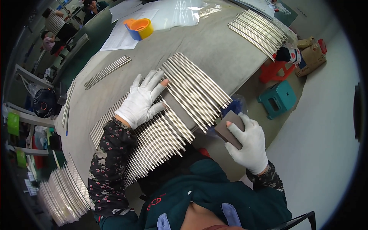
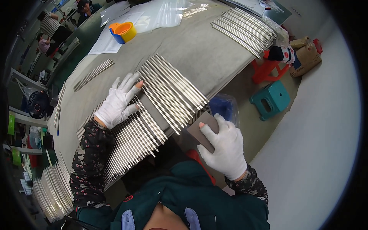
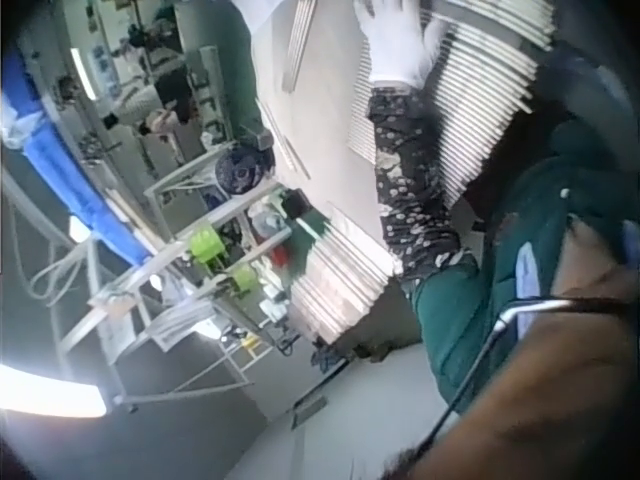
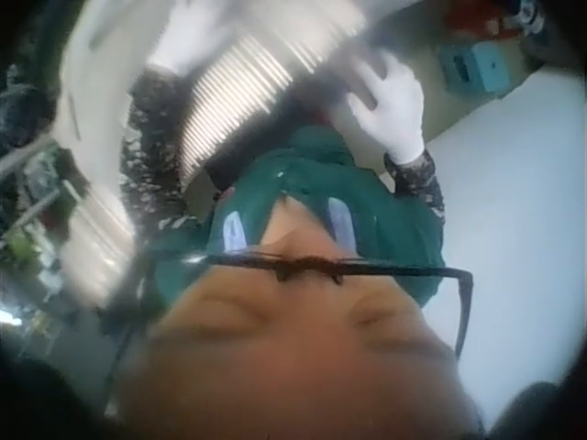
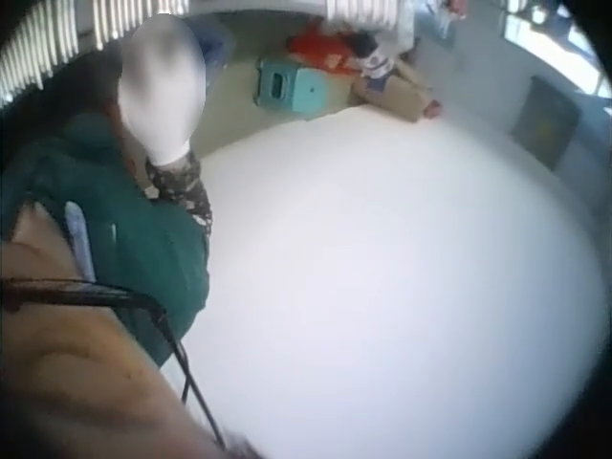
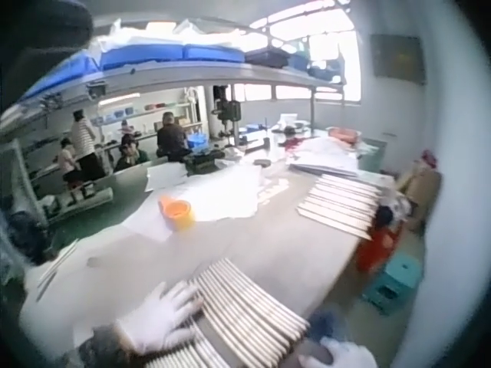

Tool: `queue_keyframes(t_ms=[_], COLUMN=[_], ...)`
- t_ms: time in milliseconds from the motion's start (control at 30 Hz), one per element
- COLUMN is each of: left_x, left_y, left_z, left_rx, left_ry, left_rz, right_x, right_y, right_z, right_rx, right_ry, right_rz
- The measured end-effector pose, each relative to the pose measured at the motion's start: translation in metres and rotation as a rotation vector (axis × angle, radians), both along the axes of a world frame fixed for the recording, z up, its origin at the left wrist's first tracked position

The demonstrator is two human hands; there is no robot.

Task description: Arranging a set of thin metal rods and sanding their ends with a sanding block.

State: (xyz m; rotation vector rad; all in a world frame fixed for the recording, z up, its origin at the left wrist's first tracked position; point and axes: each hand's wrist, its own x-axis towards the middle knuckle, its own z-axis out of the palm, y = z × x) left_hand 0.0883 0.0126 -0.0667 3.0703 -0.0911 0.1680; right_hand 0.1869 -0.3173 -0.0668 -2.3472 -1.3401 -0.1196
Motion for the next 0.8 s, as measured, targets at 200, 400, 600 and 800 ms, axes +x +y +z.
queue_keyframes(t_ms=[200, 400, 600, 800], left_x=[-0.015, -0.006, 0.007, 0.012], left_y=[-0.001, -0.011, -0.018, -0.019], left_z=[-0.005, -0.013, -0.011, -0.013], left_rx=[-0.03, 0.005, 0.016, -0.019], left_ry=[0.034, 0.09, 0.059, 0.077], left_rz=[0.001, -0.035, -0.031, -0.026], right_x=[-0.017, -0.014, -0.017, -0.014], right_y=[0.011, 0.011, 0.011, 0.01], right_z=[-0.003, -0.007, -0.006, -0.006], right_rx=[0.007, 0.013, 0.015, 0.03], right_ry=[0.052, 0.061, 0.055, 0.062], right_rz=[0.039, 0.002, 0.0, -0.023])
